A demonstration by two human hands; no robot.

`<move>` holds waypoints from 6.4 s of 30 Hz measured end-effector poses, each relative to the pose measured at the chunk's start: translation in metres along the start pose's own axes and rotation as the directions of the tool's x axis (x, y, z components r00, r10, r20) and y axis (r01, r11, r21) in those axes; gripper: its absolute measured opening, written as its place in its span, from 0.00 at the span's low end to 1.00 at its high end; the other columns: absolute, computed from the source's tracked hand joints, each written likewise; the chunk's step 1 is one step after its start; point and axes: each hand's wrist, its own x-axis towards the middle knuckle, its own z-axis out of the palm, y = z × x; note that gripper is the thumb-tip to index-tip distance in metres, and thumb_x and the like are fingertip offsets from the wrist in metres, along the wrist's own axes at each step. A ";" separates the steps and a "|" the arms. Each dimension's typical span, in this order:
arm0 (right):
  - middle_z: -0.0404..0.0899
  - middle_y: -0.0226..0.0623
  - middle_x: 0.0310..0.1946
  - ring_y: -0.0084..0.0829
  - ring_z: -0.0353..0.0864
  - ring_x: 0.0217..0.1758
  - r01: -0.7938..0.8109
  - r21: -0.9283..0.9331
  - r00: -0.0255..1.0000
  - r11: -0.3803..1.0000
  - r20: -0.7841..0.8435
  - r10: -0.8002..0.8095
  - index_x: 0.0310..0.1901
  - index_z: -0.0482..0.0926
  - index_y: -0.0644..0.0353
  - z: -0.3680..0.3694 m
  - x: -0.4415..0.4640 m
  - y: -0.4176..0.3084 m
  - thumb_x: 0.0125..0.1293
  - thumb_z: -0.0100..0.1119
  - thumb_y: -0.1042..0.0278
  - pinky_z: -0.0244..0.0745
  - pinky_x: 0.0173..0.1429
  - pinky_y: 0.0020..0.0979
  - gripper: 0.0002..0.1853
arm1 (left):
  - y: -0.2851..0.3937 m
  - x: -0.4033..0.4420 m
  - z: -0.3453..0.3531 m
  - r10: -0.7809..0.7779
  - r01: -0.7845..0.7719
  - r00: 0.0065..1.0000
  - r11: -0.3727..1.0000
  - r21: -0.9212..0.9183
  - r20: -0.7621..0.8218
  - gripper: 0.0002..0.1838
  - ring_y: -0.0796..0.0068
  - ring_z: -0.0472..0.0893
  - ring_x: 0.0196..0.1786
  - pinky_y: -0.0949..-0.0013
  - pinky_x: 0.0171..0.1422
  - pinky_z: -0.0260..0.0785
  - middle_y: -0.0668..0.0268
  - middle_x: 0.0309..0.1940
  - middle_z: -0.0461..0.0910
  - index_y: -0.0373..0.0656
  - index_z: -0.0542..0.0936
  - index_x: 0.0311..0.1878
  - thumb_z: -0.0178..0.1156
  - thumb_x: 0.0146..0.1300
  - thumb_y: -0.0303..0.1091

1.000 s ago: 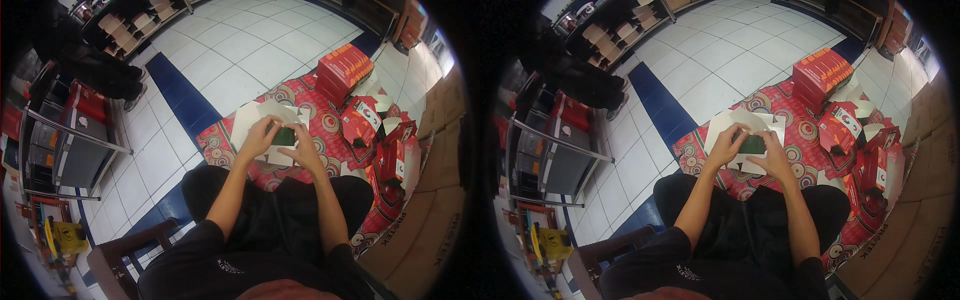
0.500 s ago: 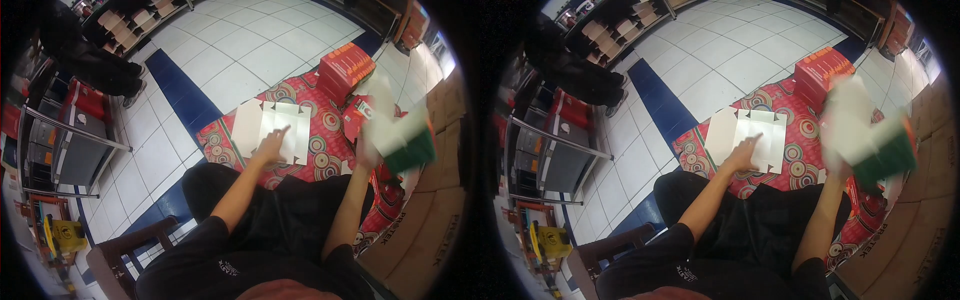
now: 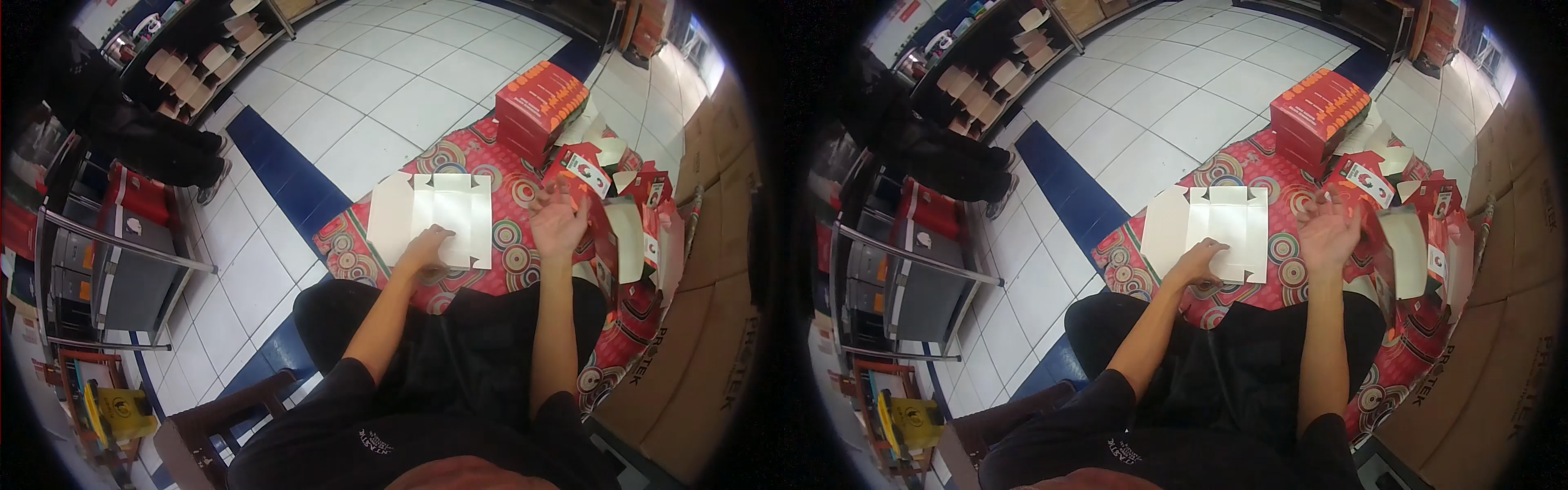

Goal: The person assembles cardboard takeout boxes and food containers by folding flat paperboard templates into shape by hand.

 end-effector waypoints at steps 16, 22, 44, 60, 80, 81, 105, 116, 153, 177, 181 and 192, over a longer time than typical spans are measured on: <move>0.88 0.44 0.53 0.35 0.87 0.59 0.318 -0.854 0.932 -0.411 0.204 0.299 0.56 0.85 0.64 -0.009 -0.016 0.066 0.71 0.74 0.68 0.81 0.63 0.36 0.16 | 0.049 -0.014 -0.108 0.192 -0.204 0.910 0.979 0.005 -0.367 0.12 0.42 0.87 0.45 0.47 0.50 0.77 0.47 0.39 0.87 0.41 0.86 0.49 0.61 0.79 0.39; 0.87 0.37 0.47 0.27 0.85 0.42 0.069 -0.997 0.995 -0.022 0.067 0.076 0.54 0.85 0.64 -0.005 0.000 0.080 0.75 0.72 0.67 0.77 0.49 0.29 0.12 | 0.036 -0.036 -0.137 0.103 -0.141 0.924 0.987 -0.076 -0.368 0.11 0.48 0.87 0.39 0.54 0.48 0.77 0.49 0.39 0.88 0.38 0.86 0.51 0.63 0.78 0.37; 0.83 0.40 0.50 0.30 0.85 0.40 0.386 -0.912 0.922 -0.141 0.376 0.093 0.48 0.85 0.64 0.027 -0.016 0.103 0.70 0.73 0.74 0.80 0.40 0.32 0.09 | 0.027 -0.029 -0.092 0.215 -0.287 0.930 0.931 -0.224 -0.296 0.17 0.48 0.88 0.51 0.55 0.59 0.79 0.49 0.49 0.88 0.37 0.85 0.66 0.58 0.80 0.28; 0.83 0.37 0.44 0.35 0.87 0.39 0.393 -0.897 0.882 -0.203 0.305 0.360 0.43 0.87 0.63 0.030 -0.028 0.102 0.68 0.75 0.72 0.80 0.45 0.38 0.07 | 0.039 -0.036 -0.099 0.135 -0.189 0.978 0.901 -0.391 -0.162 0.14 0.66 0.87 0.40 0.62 0.47 0.80 0.55 0.44 0.90 0.39 0.87 0.59 0.66 0.74 0.29; 0.88 0.41 0.55 0.28 0.90 0.50 -0.212 -0.739 0.966 0.639 -0.257 0.023 0.62 0.78 0.60 -0.014 -0.024 0.137 0.79 0.68 0.72 0.85 0.55 0.31 0.15 | 0.098 -0.034 -0.082 0.289 -0.452 0.619 0.891 -0.031 -0.730 0.22 0.41 0.88 0.58 0.51 0.58 0.83 0.49 0.56 0.87 0.42 0.83 0.66 0.70 0.69 0.22; 0.89 0.40 0.53 0.28 0.89 0.49 -0.211 -0.615 0.958 0.760 -0.286 0.034 0.63 0.79 0.60 -0.013 -0.026 0.137 0.78 0.68 0.72 0.85 0.55 0.31 0.16 | 0.099 -0.032 -0.079 0.346 -0.442 0.652 0.896 0.032 -0.674 0.23 0.38 0.87 0.56 0.49 0.57 0.82 0.49 0.55 0.87 0.44 0.83 0.66 0.70 0.68 0.23; 0.89 0.42 0.37 0.31 0.93 0.44 0.262 -0.965 0.965 0.004 0.262 -0.003 0.60 0.84 0.70 0.003 -0.038 0.144 0.72 0.72 0.78 0.85 0.49 0.32 0.17 | 0.099 -0.027 -0.084 0.021 -0.431 0.694 0.813 -0.392 -0.720 0.22 0.62 0.89 0.57 0.61 0.57 0.83 0.50 0.61 0.83 0.33 0.79 0.68 0.69 0.77 0.31; 0.88 0.39 0.35 0.34 0.94 0.45 0.134 -0.970 0.982 0.204 0.157 0.103 0.75 0.64 0.64 -0.024 -0.027 0.143 0.72 0.72 0.74 0.85 0.52 0.34 0.35 | 0.090 -0.031 -0.093 -0.073 -0.331 0.890 0.576 -0.748 -0.450 0.26 0.67 0.86 0.63 0.63 0.71 0.76 0.59 0.61 0.85 0.35 0.79 0.69 0.70 0.79 0.44; 0.84 0.42 0.50 0.32 0.92 0.47 0.259 -0.963 0.966 0.081 0.255 -0.049 0.54 0.81 0.69 0.030 -0.040 0.133 0.74 0.64 0.84 0.93 0.40 0.31 0.10 | 0.068 -0.024 -0.072 0.182 -0.250 0.706 0.968 -0.001 -0.685 0.28 0.56 0.88 0.58 0.57 0.66 0.78 0.52 0.54 0.88 0.34 0.80 0.67 0.71 0.75 0.45; 0.85 0.41 0.51 0.35 0.89 0.55 0.337 -0.941 0.938 -0.037 0.332 0.098 0.52 0.86 0.66 0.033 -0.030 0.116 0.76 0.65 0.76 0.88 0.52 0.36 0.07 | 0.083 -0.027 -0.078 -0.179 -0.222 0.874 0.680 -0.698 -0.453 0.25 0.62 0.89 0.56 0.58 0.58 0.80 0.55 0.59 0.87 0.40 0.78 0.71 0.69 0.75 0.34; 0.82 0.42 0.52 0.38 0.86 0.56 0.321 -0.946 0.945 -0.054 0.323 -0.056 0.57 0.83 0.63 0.028 -0.023 0.115 0.80 0.57 0.75 0.85 0.55 0.36 0.09 | 0.083 -0.028 -0.088 0.055 -0.275 0.889 0.858 -0.433 -0.455 0.30 0.64 0.88 0.32 0.64 0.36 0.78 0.51 0.47 0.87 0.34 0.73 0.75 0.68 0.72 0.29; 0.78 0.40 0.62 0.32 0.86 0.57 0.391 -0.910 0.920 -0.138 0.388 0.051 0.66 0.82 0.58 0.023 -0.019 0.109 0.81 0.55 0.77 0.82 0.50 0.29 0.17 | 0.080 -0.033 -0.095 0.098 -0.185 0.968 0.899 -0.397 -0.229 0.31 0.56 0.86 0.34 0.54 0.44 0.76 0.47 0.33 0.86 0.44 0.73 0.78 0.54 0.71 0.33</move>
